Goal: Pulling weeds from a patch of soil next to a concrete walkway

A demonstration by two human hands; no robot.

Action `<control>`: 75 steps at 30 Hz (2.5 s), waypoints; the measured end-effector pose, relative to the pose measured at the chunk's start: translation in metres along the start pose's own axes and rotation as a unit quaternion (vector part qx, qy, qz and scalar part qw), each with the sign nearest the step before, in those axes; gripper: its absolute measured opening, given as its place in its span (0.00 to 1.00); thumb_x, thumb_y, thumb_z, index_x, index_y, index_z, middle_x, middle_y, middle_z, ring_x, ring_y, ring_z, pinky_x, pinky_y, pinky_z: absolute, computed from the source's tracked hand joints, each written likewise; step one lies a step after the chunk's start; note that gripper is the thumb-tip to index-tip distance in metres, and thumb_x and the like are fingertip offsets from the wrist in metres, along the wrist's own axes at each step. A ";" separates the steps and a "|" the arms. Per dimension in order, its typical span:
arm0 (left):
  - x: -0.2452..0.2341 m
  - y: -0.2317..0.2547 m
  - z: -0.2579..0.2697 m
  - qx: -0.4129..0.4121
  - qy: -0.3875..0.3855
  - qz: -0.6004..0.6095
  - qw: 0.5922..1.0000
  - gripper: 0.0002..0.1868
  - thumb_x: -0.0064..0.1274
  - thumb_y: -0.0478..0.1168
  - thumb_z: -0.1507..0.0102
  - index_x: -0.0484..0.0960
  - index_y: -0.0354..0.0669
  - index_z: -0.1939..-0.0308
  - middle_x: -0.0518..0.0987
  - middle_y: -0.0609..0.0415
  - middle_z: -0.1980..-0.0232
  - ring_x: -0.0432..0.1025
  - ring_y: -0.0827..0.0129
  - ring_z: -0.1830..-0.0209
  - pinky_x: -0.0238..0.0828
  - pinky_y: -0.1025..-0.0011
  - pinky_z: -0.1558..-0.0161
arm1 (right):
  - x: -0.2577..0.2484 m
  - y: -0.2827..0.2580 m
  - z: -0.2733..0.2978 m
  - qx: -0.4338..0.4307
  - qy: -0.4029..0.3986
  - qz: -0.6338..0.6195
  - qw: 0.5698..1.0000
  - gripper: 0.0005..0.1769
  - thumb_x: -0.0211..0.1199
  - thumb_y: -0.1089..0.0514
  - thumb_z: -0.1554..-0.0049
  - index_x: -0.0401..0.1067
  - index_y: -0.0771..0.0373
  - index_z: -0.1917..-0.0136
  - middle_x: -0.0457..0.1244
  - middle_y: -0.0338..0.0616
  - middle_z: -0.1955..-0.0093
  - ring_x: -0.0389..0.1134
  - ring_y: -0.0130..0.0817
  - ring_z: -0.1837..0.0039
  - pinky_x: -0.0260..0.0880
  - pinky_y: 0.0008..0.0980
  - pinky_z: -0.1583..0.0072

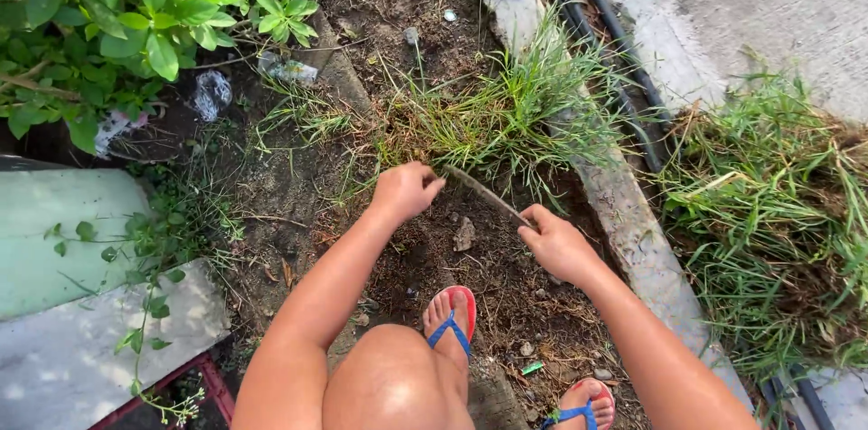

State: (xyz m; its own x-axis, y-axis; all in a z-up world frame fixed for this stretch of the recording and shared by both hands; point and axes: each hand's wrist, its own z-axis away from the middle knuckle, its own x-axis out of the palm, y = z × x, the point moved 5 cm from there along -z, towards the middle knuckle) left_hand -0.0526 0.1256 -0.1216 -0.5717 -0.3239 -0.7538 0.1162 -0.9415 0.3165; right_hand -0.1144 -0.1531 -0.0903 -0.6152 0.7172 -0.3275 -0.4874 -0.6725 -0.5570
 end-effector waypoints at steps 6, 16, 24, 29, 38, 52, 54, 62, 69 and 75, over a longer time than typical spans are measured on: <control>0.093 -0.059 -0.024 0.096 0.046 -0.249 0.963 0.21 0.45 0.36 0.37 0.78 0.38 0.40 0.75 0.47 0.35 0.78 0.59 0.61 0.77 0.60 0.59 | 0.036 0.009 -0.021 0.034 -0.023 0.071 0.997 0.23 0.56 0.45 0.40 0.67 0.55 0.35 0.70 0.55 0.46 0.72 0.52 0.43 0.69 0.47 0.41; 0.077 -0.072 -0.069 0.057 0.044 -0.363 0.929 0.15 0.43 0.39 0.35 0.80 0.42 0.48 0.77 0.49 0.47 0.75 0.56 0.52 0.71 0.58 0.51 | 0.109 0.010 -0.062 0.050 -0.054 -0.026 0.997 0.24 0.53 0.45 0.38 0.72 0.57 0.34 0.72 0.54 0.53 0.74 0.48 0.49 0.71 0.44 0.44; 0.078 -0.072 -0.091 0.045 -0.040 -0.399 0.915 0.13 0.47 0.44 0.31 0.85 0.50 0.67 0.81 0.57 0.68 0.78 0.68 0.66 0.65 0.65 0.59 | 0.134 -0.007 -0.070 0.072 -0.081 -0.203 0.973 0.30 0.51 0.53 0.38 0.60 0.53 0.23 0.64 0.45 0.67 0.64 0.34 0.65 0.66 0.39 0.59; 0.094 -0.092 -0.097 0.075 0.043 -0.365 0.927 0.08 0.51 0.40 0.36 0.85 0.55 0.68 0.83 0.60 0.66 0.79 0.66 0.63 0.66 0.64 0.58 | 0.173 0.009 -0.113 0.072 -0.041 -0.237 0.968 0.28 0.52 0.53 0.37 0.66 0.55 0.24 0.64 0.43 0.66 0.62 0.33 0.64 0.64 0.36 0.58; 0.085 -0.088 -0.089 0.081 0.068 -0.366 0.924 0.07 0.51 0.40 0.37 0.84 0.52 0.67 0.82 0.58 0.67 0.79 0.66 0.65 0.69 0.63 0.57 | 0.162 -0.019 -0.097 -0.001 0.045 -0.008 0.999 0.28 0.49 0.49 0.36 0.61 0.44 0.23 0.70 0.59 0.50 0.71 0.62 0.48 0.69 0.53 0.43; 0.060 -0.090 -0.068 0.091 0.152 -0.291 0.940 0.05 0.52 0.36 0.40 0.83 0.48 0.67 0.82 0.55 0.67 0.80 0.62 0.66 0.71 0.62 0.61 | 0.145 -0.002 -0.068 0.002 0.022 -0.042 0.999 0.28 0.52 0.47 0.37 0.61 0.37 0.24 0.70 0.58 0.56 0.74 0.56 0.54 0.74 0.49 0.47; 0.057 -0.095 -0.056 0.112 0.189 -0.212 0.952 0.06 0.50 0.33 0.40 0.83 0.47 0.67 0.82 0.51 0.66 0.80 0.59 0.64 0.73 0.60 0.60 | 0.149 -0.002 -0.064 -0.103 0.096 -0.057 0.988 0.27 0.55 0.48 0.37 0.64 0.43 0.25 0.66 0.60 0.41 0.72 0.60 0.50 0.73 0.49 0.46; 0.043 -0.094 -0.036 0.067 0.204 -0.138 0.967 0.08 0.49 0.32 0.38 0.82 0.42 0.70 0.82 0.47 0.68 0.80 0.56 0.67 0.76 0.56 0.57 | 0.108 -0.016 -0.031 -0.015 0.079 -0.032 0.996 0.26 0.52 0.46 0.38 0.67 0.52 0.28 0.71 0.56 0.47 0.72 0.54 0.44 0.70 0.48 0.41; 0.021 -0.080 -0.011 0.039 0.203 -0.099 0.973 0.08 0.52 0.37 0.36 0.81 0.41 0.70 0.82 0.45 0.66 0.78 0.49 0.67 0.76 0.54 0.59 | 0.089 0.007 -0.017 -0.025 0.084 0.013 0.996 0.25 0.52 0.46 0.38 0.69 0.55 0.31 0.71 0.55 0.48 0.72 0.55 0.44 0.69 0.50 0.40; 0.030 -0.087 -0.013 0.030 0.191 -0.114 0.974 0.08 0.54 0.40 0.36 0.81 0.40 0.67 0.82 0.46 0.65 0.79 0.52 0.65 0.76 0.55 0.57 | 0.089 0.003 -0.005 0.031 0.032 0.000 0.999 0.27 0.50 0.45 0.37 0.66 0.53 0.27 0.72 0.56 0.51 0.75 0.53 0.47 0.71 0.49 0.40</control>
State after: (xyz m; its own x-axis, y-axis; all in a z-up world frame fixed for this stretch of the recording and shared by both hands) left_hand -0.0689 0.1963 -0.1793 -0.2308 -0.1285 -0.9645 -0.0321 -0.9897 0.1395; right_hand -0.1674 -0.0907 -0.1246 -0.5750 0.7260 -0.3773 -0.5262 -0.6812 -0.5090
